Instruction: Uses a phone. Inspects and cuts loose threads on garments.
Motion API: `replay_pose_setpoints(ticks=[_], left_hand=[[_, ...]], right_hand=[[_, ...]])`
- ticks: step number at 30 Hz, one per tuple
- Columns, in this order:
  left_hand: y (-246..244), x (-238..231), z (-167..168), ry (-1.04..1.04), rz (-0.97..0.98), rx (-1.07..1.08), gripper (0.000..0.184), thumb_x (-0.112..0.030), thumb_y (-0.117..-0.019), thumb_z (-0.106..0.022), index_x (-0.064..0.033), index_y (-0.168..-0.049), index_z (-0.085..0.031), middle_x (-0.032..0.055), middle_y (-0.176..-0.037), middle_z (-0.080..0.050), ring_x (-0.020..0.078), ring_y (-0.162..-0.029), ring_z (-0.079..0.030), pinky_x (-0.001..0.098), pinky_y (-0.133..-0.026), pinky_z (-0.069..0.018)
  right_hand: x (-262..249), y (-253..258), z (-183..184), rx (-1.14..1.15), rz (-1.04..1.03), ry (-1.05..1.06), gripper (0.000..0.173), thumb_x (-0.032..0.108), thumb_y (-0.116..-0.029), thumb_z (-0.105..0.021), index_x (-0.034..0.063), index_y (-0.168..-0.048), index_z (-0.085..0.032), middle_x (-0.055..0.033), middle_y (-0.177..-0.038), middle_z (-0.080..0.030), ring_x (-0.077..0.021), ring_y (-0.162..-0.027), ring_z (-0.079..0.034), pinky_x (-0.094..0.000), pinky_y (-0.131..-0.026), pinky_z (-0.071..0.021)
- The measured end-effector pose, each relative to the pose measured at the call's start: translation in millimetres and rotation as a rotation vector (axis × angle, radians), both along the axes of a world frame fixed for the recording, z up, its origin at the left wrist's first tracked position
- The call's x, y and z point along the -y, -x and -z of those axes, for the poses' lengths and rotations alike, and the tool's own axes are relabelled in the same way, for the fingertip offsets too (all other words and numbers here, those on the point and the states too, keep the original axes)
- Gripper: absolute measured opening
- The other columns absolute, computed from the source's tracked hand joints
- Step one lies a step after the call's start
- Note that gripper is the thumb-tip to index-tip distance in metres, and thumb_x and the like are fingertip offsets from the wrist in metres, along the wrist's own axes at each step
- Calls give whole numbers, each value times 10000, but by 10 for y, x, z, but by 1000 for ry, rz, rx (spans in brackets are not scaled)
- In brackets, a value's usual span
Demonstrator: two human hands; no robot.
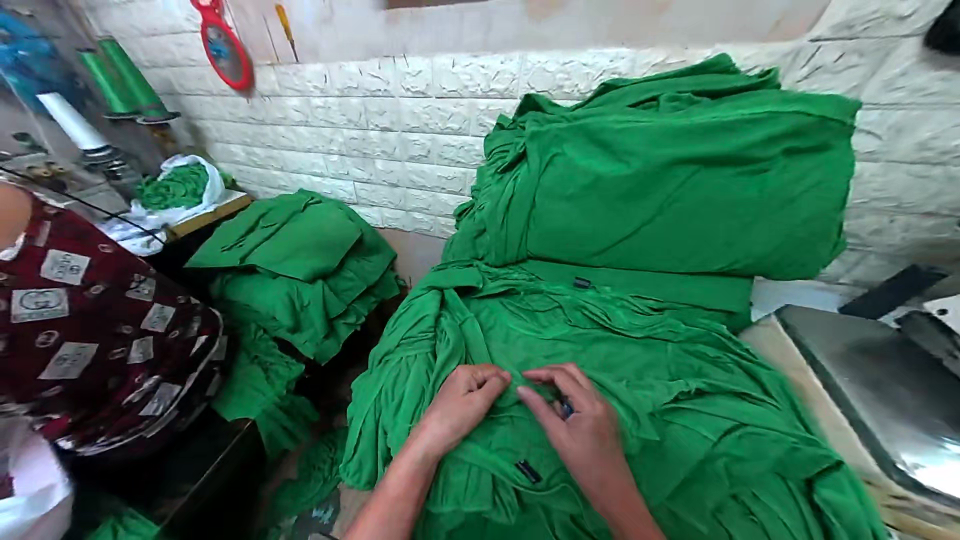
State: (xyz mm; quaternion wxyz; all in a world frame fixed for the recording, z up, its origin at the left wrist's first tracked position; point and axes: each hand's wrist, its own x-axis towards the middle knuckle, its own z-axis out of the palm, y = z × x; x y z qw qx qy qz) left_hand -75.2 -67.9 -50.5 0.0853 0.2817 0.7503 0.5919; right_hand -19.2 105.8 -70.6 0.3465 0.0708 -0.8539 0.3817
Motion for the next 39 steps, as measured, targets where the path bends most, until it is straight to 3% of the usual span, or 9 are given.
replay_pose_setpoints(ticks=[2,6,10,13,18,25,30,34,39], left_hand=[[8,18,-5,23,37,-2,301,-199,-1038,-500,-51,-881,-710,-40,-832,-630,1,-762,-563,224,-717,-464],[4,48,13,8,61,13,233,-171,-1026,-551,-23,-1016,-731,1,-941,-691,11,-845,-615,240,-785,-509],[10,16,43,-27,99,-53,229,-83,-1023,-522,-20,-1233,-591,21,-995,-665,52,-882,-619,260,-821,-518],[-4,-3,75,-25,98,-96,211,-96,-1016,-523,-29,-1151,-670,28,-1073,-683,62,-996,-631,287,-906,-515],[-56,-58,60,74,44,-122,175,-219,-962,-688,-63,-1020,-743,26,-1058,-712,82,-1033,-647,318,-938,-512],[-62,-68,127,90,-20,-205,218,-223,-1033,-574,-60,-1049,-717,21,-983,-708,83,-925,-655,318,-861,-526],[-60,-56,120,50,1,-199,239,-203,-1067,-511,-28,-1112,-667,33,-979,-695,62,-891,-652,280,-844,-536],[-58,-53,110,50,0,-186,250,-211,-1079,-480,-39,-1120,-657,13,-949,-683,46,-844,-630,265,-798,-521],[-69,-64,100,57,-13,-203,256,-208,-1080,-472,-42,-1116,-663,11,-886,-649,52,-767,-589,256,-736,-497]], right_hand=[[62,18,27,-16,-8,-36,175,226,-916,-693,70,-959,-760,-60,-932,-698,-119,-726,-667,-293,-611,-573],[-40,57,-17,146,-185,324,124,179,-948,-653,79,-927,-723,43,-835,-653,10,-693,-562,-152,-618,-468],[-60,64,-24,238,-278,543,76,135,-956,-623,90,-923,-674,88,-734,-583,32,-593,-483,-130,-532,-386],[-41,64,-38,201,-273,540,78,115,-948,-624,84,-903,-680,85,-734,-597,32,-615,-509,-128,-552,-405],[-19,66,-159,213,-286,498,71,94,-943,-625,87,-888,-669,80,-712,-630,24,-612,-553,-135,-559,-445],[-125,87,-218,170,-282,464,88,121,-952,-618,84,-897,-676,90,-696,-571,31,-572,-478,-127,-513,-376],[-328,31,-181,265,-263,176,402,392,-1067,-433,36,-1223,-535,23,-838,-600,-47,-649,-530,-244,-577,-459],[-427,-53,-123,276,-206,-153,418,443,-1052,-470,67,-1174,-605,-46,-813,-648,-193,-679,-642,-419,-587,-541],[-398,-77,-83,251,-192,-321,367,420,-1020,-545,75,-1103,-636,-62,-777,-669,-247,-661,-673,-455,-556,-544]])
